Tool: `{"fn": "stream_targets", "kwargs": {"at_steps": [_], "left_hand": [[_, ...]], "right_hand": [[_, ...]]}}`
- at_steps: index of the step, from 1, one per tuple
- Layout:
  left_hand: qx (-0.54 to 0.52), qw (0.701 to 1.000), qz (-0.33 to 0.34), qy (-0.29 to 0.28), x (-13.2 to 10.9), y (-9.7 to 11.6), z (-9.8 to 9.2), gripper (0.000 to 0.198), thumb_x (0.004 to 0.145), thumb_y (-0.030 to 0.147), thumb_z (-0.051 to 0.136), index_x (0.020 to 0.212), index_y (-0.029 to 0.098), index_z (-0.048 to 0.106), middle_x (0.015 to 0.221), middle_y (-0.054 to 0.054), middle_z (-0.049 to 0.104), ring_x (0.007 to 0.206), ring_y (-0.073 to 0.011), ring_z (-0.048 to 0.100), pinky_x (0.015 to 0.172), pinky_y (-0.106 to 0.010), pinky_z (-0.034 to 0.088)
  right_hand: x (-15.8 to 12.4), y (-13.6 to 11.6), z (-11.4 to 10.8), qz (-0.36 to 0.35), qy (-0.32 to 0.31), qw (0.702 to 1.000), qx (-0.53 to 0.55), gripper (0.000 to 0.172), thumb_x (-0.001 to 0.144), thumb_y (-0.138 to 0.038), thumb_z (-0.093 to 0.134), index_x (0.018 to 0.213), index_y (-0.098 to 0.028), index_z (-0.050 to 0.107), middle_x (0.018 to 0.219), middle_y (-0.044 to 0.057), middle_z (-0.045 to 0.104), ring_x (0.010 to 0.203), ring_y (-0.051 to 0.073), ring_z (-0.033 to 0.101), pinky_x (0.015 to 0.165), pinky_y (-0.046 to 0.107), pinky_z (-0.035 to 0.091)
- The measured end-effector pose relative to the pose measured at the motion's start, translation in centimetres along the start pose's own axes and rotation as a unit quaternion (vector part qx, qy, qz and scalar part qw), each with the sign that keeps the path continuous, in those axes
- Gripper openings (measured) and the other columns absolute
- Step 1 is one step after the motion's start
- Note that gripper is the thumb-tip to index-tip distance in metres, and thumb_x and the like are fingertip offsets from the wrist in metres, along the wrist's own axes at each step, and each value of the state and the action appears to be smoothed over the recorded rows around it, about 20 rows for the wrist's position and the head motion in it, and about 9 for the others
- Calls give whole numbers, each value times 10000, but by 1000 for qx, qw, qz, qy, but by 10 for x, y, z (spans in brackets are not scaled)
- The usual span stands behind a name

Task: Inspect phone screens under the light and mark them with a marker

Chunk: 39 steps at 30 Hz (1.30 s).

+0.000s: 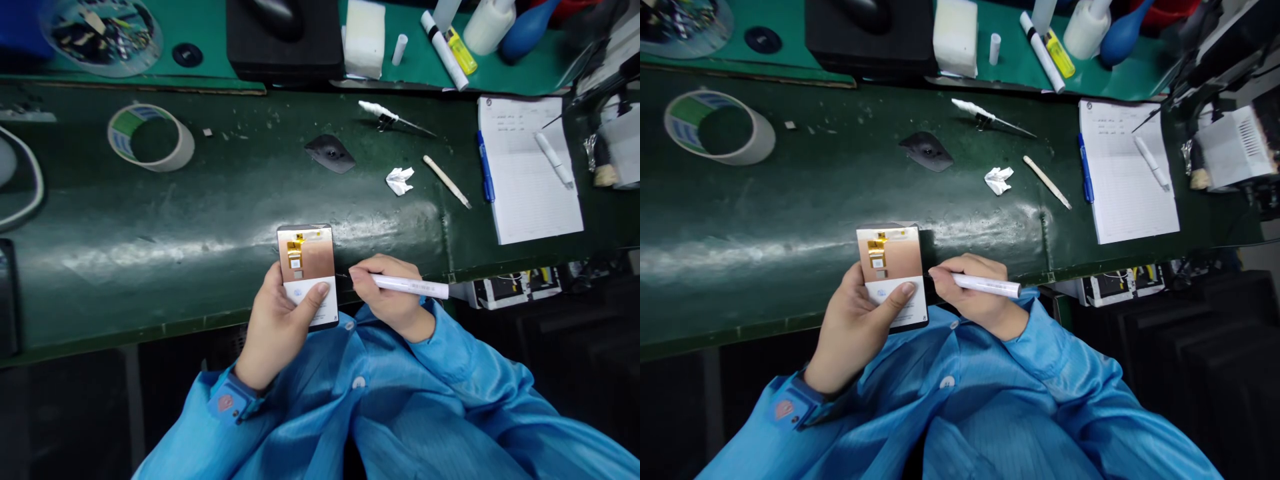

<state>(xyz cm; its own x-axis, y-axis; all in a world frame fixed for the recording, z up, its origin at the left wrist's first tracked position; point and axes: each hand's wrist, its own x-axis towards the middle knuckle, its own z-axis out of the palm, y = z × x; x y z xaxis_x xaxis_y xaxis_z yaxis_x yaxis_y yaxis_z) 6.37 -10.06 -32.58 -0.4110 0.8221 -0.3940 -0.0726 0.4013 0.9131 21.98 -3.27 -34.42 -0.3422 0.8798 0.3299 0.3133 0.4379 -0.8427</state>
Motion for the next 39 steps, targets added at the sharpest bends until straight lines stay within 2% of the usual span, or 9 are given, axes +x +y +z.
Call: {"fn": "stream_targets", "kwargs": {"at_steps": [7,12,39], "left_hand": [[6,1000,-5,7,-1,-1,1,479,663,478,851,968,217,589,937,-62,771,845,-267,747,738,-352,613],[-1,1000,-10,8,0,-2,1,521,648,509,863,975,211,587,933,-65,766,825,-267,743,717,-356,612],[1,1000,0,31,0,-5,2,523,640,452,852,996,194,569,945,-74,776,817,-242,746,719,-330,600]], "right_hand": [[0,-1,-2,8,-21,1000,0,291,957,-311,608,694,-234,704,587,-23,683,526,121,620,545,248,514],[0,-1,-3,-14,-17,1000,-5,277,955,-285,611,700,-231,703,600,-21,698,518,115,622,539,241,519],[1,-2,-4,-73,-11,997,-1,277,943,-202,618,669,-197,656,603,-16,717,511,89,632,530,194,509]]}}
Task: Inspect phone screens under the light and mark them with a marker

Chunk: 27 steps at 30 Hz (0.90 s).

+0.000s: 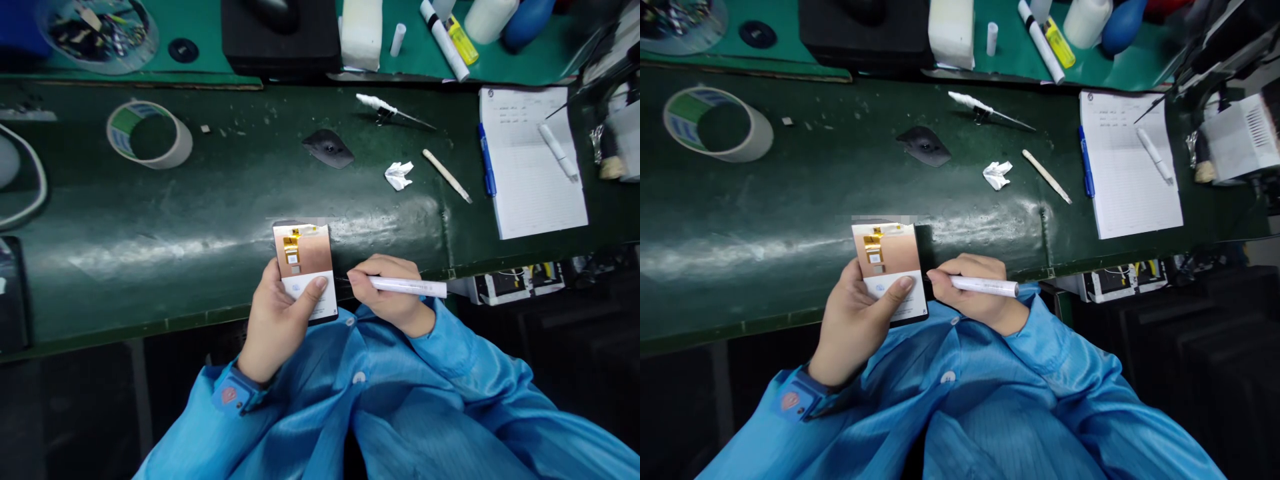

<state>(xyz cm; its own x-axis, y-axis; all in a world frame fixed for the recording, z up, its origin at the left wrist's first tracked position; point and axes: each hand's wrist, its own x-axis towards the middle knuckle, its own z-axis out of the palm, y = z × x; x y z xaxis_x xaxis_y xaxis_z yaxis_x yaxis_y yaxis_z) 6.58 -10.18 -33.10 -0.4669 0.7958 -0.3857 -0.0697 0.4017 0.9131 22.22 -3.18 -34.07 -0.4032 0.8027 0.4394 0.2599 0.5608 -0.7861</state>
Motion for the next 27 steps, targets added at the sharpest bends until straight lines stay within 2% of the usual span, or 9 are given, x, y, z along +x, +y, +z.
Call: {"fn": "stream_targets", "kwargs": {"at_steps": [12,15,18,21,23,27], "left_hand": [[-36,999,3,0,0,2,2,521,639,453,884,989,196,597,949,-58,788,807,-217,744,700,-293,601],[-62,998,-11,2,0,4,3,547,604,475,913,965,197,610,942,-53,791,804,-212,742,690,-282,598],[-103,994,-41,1,1,5,1,611,549,504,946,967,191,628,905,-41,791,727,-188,725,638,-261,582],[-153,984,-82,-27,0,7,-4,669,532,525,955,1014,184,642,835,-28,783,608,-168,689,554,-250,552],[-188,976,-99,-46,0,9,-6,682,532,520,959,1037,183,647,827,-31,784,597,-173,689,549,-255,547],[-247,961,-108,-68,2,12,-9,729,506,511,972,1073,178,658,906,-68,804,739,-233,746,646,-288,580]], "right_hand": [[-2,2,1,-7,-5,1000,-8,299,944,-213,607,649,-201,649,570,-19,689,495,91,602,521,205,483],[-7,3,3,17,11,1000,18,270,933,-241,623,667,-208,651,580,-17,688,500,100,613,521,216,493],[-10,7,3,106,83,982,134,283,958,-369,615,719,-220,633,553,-43,641,450,104,593,464,221,490],[-3,13,-7,179,183,930,263,366,938,-524,641,738,-231,554,480,-100,503,361,87,495,392,202,449],[5,17,-20,200,211,914,284,418,877,-578,709,743,-234,513,481,-122,451,353,70,445,391,191,433],[23,26,-54,209,227,922,234,433,800,-574,793,789,-233,526,560,-115,487,427,66,493,484,209,490]]}}
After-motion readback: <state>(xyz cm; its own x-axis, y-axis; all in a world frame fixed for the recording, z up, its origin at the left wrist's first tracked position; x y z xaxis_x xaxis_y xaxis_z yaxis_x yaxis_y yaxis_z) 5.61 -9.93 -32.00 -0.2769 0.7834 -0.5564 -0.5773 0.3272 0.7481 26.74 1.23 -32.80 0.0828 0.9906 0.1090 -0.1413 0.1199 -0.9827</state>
